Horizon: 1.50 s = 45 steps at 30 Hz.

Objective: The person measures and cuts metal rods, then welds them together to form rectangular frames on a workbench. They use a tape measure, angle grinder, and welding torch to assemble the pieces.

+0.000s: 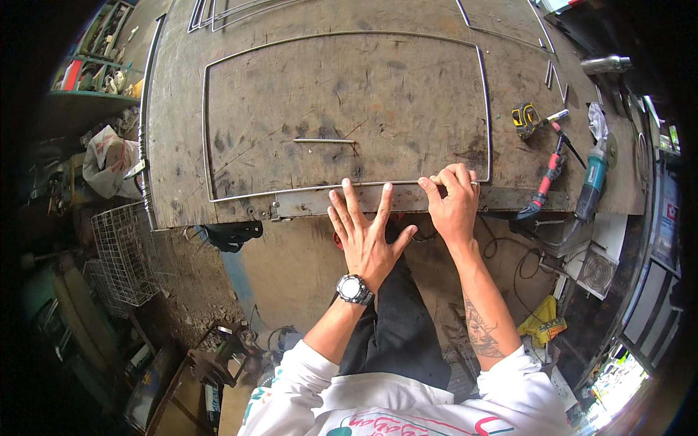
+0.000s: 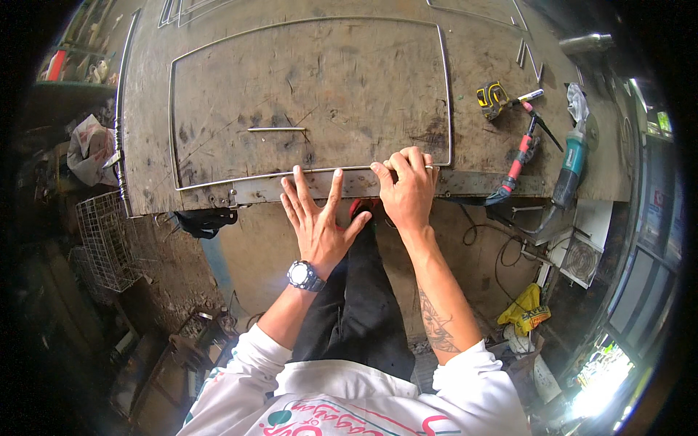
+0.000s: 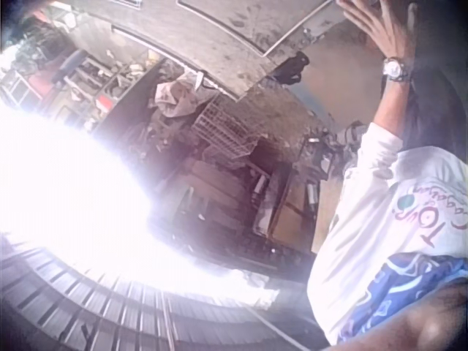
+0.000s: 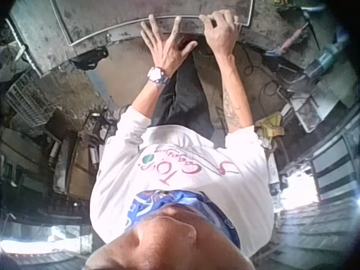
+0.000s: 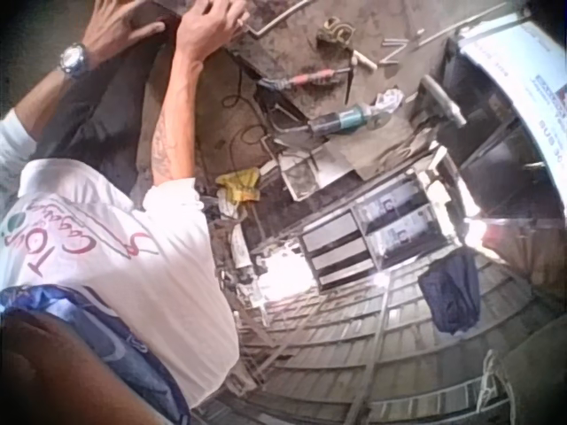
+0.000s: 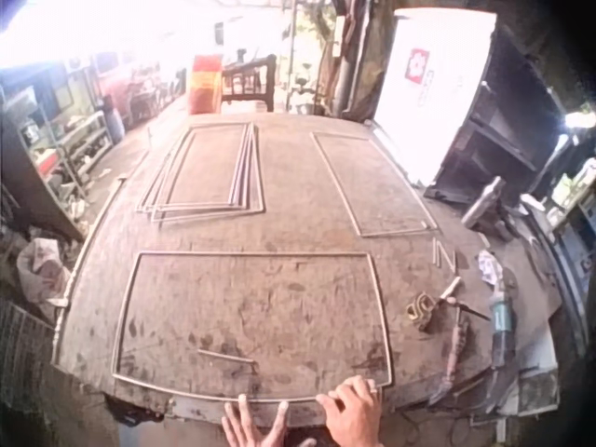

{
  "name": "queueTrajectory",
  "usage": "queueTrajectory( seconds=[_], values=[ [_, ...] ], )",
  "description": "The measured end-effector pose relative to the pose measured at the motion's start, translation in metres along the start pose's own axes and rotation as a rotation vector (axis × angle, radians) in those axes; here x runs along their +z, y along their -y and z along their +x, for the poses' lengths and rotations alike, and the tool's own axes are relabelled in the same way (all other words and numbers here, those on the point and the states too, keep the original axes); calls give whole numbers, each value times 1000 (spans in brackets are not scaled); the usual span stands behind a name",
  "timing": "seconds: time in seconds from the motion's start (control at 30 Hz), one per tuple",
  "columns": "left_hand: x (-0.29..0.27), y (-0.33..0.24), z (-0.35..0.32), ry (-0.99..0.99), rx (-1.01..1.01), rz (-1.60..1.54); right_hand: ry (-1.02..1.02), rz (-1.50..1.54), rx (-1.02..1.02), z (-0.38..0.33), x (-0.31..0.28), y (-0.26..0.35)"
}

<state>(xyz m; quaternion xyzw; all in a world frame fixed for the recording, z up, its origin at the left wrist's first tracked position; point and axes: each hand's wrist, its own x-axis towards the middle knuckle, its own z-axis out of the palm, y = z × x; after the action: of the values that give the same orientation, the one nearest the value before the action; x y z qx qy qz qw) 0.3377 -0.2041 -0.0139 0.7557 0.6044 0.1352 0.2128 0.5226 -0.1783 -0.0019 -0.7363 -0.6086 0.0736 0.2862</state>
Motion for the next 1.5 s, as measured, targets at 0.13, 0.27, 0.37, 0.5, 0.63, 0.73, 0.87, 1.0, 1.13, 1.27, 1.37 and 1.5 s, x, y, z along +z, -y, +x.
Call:
queueTrajectory(
  seconds=[0.13, 0.27, 0.37, 0.5, 0.63, 0.73, 0.87, 1.0, 1.13, 1.27, 1.37, 1.5],
  values=[
    [2, -3, -3, -32, -83, -5, -6, 7, 11, -1, 1, -2],
    [-1, -7, -1, -9, -104, 9, 19, -1, 28, -1, 3, -5],
    [-6, -11, 1, -10, -112, 27, 45, 15, 14, -1, 0, -5],
    [-5, -12, 3, -33, -114, 12, 111, 41, -10, 5, -7, -6],
    [-2, -16, 5, -56, -100, 7, 113, 101, -119, 8, -15, -20],
    [-5, -14, 2, -43, -144, 58, 234, 237, -145, 9, -27, -39],
    [-7, -16, 2, -32, -167, 51, 159, 176, -141, 14, -47, -61],
    [-11, -17, 5, -93, -156, -19, 232, 237, -158, 23, -40, -61],
    [-28, 12, 12, -227, -114, -134, 276, 232, -206, 27, -34, -55],
    [-57, 117, 32, -405, -51, -55, 257, 204, -236, 24, -30, -43],
    [-81, 164, 33, -271, -74, 48, 215, 139, -257, 9, -25, -36],
    [-81, 170, 17, -270, -26, 75, 109, 127, -243, -4, -18, -37]
  ],
)
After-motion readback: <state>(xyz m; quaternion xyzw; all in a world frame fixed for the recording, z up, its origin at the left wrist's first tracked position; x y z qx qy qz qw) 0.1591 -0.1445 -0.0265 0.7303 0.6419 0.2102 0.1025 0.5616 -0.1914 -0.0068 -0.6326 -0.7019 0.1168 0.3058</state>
